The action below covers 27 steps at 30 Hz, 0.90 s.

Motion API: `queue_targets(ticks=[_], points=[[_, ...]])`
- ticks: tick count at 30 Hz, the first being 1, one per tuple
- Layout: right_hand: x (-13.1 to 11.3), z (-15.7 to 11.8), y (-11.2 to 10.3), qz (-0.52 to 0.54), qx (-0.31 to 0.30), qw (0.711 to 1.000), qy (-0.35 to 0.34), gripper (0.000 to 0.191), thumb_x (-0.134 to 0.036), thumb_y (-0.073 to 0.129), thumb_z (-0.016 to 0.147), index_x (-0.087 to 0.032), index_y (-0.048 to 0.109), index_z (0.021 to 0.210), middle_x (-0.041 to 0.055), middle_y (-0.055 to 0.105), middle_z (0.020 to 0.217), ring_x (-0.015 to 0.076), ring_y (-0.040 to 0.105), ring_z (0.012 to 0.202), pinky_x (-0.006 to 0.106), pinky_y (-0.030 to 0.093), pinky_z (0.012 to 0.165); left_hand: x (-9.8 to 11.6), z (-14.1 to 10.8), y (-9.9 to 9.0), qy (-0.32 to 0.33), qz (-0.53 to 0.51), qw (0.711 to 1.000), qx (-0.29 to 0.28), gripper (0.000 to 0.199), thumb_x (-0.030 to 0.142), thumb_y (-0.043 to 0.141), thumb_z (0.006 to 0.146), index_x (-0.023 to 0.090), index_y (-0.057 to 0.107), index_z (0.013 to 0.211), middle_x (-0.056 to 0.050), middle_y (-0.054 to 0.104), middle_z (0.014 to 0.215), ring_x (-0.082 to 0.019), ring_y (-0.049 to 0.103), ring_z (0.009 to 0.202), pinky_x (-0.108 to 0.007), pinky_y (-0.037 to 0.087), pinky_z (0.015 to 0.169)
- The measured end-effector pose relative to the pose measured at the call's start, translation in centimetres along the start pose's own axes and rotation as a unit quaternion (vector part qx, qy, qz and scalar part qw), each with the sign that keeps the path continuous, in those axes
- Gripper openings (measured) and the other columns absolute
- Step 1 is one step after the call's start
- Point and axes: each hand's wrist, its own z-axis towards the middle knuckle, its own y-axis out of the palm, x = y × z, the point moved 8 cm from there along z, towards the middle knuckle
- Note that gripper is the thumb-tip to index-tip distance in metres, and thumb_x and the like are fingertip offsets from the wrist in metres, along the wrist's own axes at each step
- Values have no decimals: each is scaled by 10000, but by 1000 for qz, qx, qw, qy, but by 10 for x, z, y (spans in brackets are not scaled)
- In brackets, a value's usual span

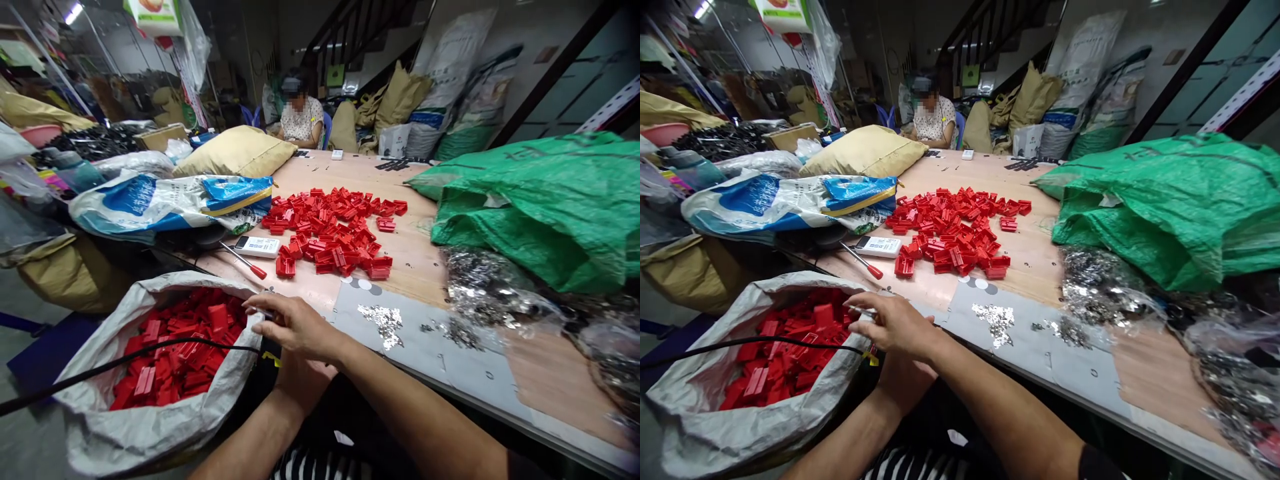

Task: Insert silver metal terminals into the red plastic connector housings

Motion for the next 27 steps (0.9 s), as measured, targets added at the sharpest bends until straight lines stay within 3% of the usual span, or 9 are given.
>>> queue_targets(ticks=[2, 4, 6, 8, 13, 17, 21, 24, 27], points=[[19, 11, -9, -94, 48, 994, 16, 177, -201, 592, 889, -196, 631, 1061, 44, 667, 1043, 170, 622, 949, 272, 476, 833, -6, -3, -6, -71, -147, 986, 16, 335, 496, 472, 884, 213, 651, 907, -51, 675, 879, -216, 640, 917, -407, 488, 885], [45, 14, -23, -218, 81, 971, 53, 152, -159, 553, 900, -176, 643, 1022, 77, 621, 1165, 183, 590, 1050, 294, 455, 910, -8, -7, -14, -109, -223, 967, 52, 357, 513, 512, 867, 184, 637, 933, -51, 670, 849, -193, 648, 811, -385, 500, 836], [74, 14, -33, -323, 59, 938, 106, 194, -148, 543, 894, -168, 632, 1065, 104, 527, 1321, 203, 571, 1105, 320, 451, 943, -9, -10, -22, -115, -236, 962, 79, 423, 550, 535, 845, 164, 619, 997, -55, 664, 824, -187, 644, 745, -374, 505, 792], [96, 13, -40, -364, 36, 921, 136, 228, -121, 540, 872, -158, 628, 1079, 127, 447, 1407, 230, 573, 1110, 352, 461, 937, -10, -9, -25, -113, -233, 962, 81, 461, 560, 535, 842, 151, 598, 1045, -57, 656, 814, -185, 641, 727, -370, 505, 778], [119, 18, -43, -371, 0, 917, 143, 217, -96, 524, 850, -158, 644, 1020, 125, 538, 1308, 233, 613, 1021, 342, 488, 867, -14, -3, -25, -109, -214, 968, 72, 459, 545, 530, 853, 144, 564, 1074, -57, 644, 824, -171, 634, 714, -361, 503, 773], [111, 6, -49, -350, 2, 927, 130, 224, -120, 513, 882, -149, 634, 1068, 108, 604, 1199, 205, 595, 1047, 298, 461, 907, -9, -1, -27, -73, -139, 984, 79, 383, 469, 571, 855, 151, 551, 1066, -46, 631, 833, -143, 625, 714, -323, 501, 763], [79, -36, -58, -245, 47, 961, 122, 202, -172, 520, 909, -166, 640, 1071, 81, 634, 1124, 181, 595, 1019, 273, 456, 897, 8, -1, -33, 51, 74, 989, 116, 446, 360, 667, 796, 218, 500, 1184, -51, 616, 1019, -130, 629, 790, -282, 505, 752], [52, -75, -53, -68, 62, 987, 128, 191, -196, 534, 905, -203, 673, 1035, 60, 651, 1086, 189, 602, 994, 293, 461, 890, 23, -2, -30, 173, 246, 946, 121, 587, 291, 670, 780, 301, 432, 1316, -73, 512, 1294, -175, 604, 1019, -318, 514, 841], [36, -107, -41, 58, 55, 985, 151, 210, -243, 558, 900, -215, 681, 1068, 47, 658, 1082, 197, 598, 1003, 313, 453, 918, 25, 1, -15, 250, 386, 886, 58, 442, 211, 637, 774, 270, 586, 1210, -70, 542, 1301, -226, 537, 1177, -376, 459, 978]])
